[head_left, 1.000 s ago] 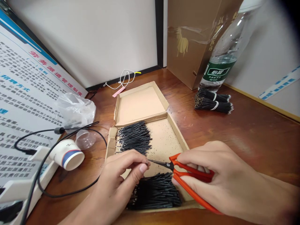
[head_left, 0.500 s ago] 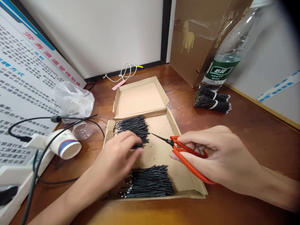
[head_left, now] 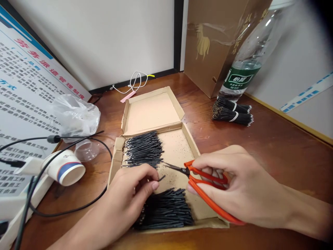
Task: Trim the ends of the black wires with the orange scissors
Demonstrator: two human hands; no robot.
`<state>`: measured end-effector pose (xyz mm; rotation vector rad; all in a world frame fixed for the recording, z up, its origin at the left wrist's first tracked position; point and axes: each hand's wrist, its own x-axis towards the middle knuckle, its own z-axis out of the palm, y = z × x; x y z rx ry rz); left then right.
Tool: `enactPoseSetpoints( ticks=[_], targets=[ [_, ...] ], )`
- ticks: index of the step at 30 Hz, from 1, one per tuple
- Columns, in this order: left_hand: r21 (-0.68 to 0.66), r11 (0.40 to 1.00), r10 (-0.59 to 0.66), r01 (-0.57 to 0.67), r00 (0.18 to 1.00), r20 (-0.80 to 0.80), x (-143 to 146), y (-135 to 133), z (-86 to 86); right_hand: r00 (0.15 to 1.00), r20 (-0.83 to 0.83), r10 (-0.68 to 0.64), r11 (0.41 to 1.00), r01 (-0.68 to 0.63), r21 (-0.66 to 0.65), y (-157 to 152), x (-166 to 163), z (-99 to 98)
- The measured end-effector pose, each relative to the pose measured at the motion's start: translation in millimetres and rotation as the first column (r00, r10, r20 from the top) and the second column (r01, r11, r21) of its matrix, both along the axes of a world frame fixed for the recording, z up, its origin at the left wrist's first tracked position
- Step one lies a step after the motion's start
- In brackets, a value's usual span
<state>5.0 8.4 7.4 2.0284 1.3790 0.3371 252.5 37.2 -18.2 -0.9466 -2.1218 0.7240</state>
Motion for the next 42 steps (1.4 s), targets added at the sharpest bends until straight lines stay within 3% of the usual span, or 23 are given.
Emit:
enactPoseSetpoints(
  ticks=[3,8,22,27,31,36,42],
  targets=[
    [-0.014,0.996,0.086,-0.085,0.991,0.102,-1.4,-2.2,4.9,0.998,0.012,0.064,0.996,-0.063,-0.058,-2.3,-3.2,0.9],
    [-0.03,0.991,0.133,-0.129,0.975,0.177,0.8,-7.1,5.3,0.994,0.053,0.092,0.995,-0.09,-0.041,-4.0,-3.8,-2.8],
    [-0.027,0.996,0.087,-0.085,0.988,0.124,1.9,-8.0,6.3,0.99,0.025,0.136,0.989,-0.137,0.05,-5.3,-4.0,-2.8],
    [-0.068,0.994,0.093,-0.081,0.975,0.202,2.1,-8.1,4.8,0.994,0.011,0.111,0.987,-0.112,0.112,-4.7,-3.0,-5.5],
    [-0.069,0.994,0.092,-0.079,0.975,0.202,3.2,-7.1,5.3,0.997,0.023,0.077,0.994,-0.079,0.077,-6.7,-4.5,-3.3],
    [-0.074,0.995,0.088,-0.074,0.974,0.209,4.7,-7.6,6.3,0.991,0.041,0.126,0.991,-0.128,0.048,-7.5,-5.7,-1.6],
    [-0.114,0.989,0.119,-0.092,0.959,0.256,5.6,-7.3,6.8,0.995,0.033,0.093,0.988,-0.096,0.123,-8.1,-3.4,-3.6]
  ],
)
